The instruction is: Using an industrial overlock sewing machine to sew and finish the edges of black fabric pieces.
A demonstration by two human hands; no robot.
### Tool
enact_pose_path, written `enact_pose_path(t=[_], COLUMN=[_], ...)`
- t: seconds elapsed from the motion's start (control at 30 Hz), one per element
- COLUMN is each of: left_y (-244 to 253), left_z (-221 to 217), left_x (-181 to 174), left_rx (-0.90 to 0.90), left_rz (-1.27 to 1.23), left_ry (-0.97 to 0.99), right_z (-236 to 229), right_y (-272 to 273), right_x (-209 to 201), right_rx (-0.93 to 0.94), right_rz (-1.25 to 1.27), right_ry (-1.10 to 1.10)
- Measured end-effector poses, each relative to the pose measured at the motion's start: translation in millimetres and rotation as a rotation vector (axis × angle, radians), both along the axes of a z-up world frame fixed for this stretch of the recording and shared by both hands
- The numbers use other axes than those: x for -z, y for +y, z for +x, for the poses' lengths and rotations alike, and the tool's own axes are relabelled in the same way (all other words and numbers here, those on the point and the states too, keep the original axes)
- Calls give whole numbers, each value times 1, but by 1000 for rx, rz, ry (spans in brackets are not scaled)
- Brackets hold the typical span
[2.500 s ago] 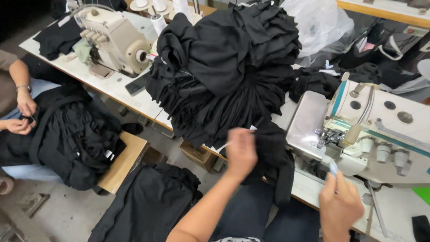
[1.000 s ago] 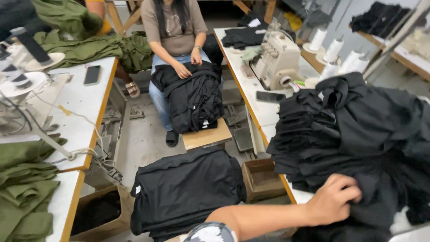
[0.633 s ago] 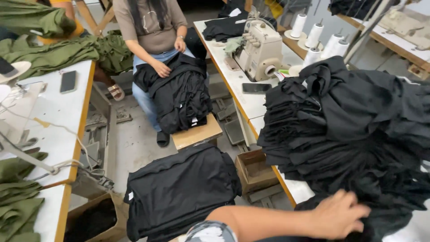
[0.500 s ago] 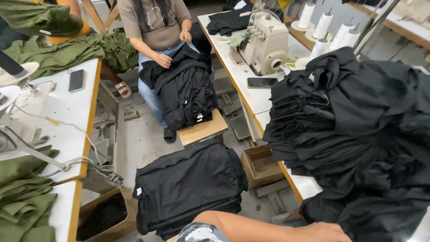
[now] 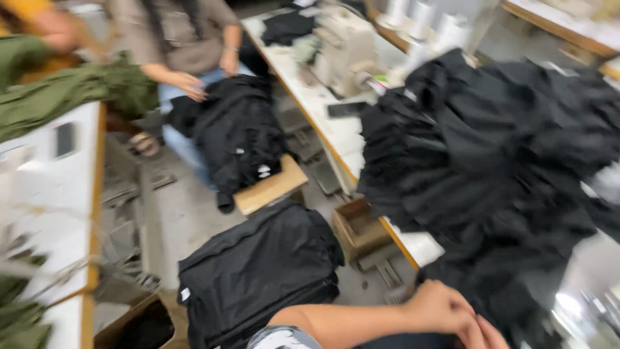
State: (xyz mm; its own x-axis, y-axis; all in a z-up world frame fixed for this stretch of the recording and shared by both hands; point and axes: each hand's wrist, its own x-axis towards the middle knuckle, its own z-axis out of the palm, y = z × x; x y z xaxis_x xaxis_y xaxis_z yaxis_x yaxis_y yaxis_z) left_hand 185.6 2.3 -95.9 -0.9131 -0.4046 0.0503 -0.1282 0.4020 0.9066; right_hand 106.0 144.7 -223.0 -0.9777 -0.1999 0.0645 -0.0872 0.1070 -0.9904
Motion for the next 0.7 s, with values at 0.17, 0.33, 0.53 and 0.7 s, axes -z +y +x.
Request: enact_pose_path(t=[0.17, 0.33, 0.53, 0.7], left_y=[-13, -25, -24, -16], left_z=[-3, -15, -25, -28], left_x=[-54, -32, 0, 12], left_rx=[-29, -97, -120, -99], left_rz=[265, 460, 684, 709], left_ry=[-141, -117, -201, -160], right_z=[8, 28, 28, 18], right_y=[-5, -31, -25, -15], right_x=[-106, -149, -161, -128], right_rx=[-126, -60, 16, 27], right_rz=[423, 261, 177, 303], right_ry=[343, -87, -278, 192])
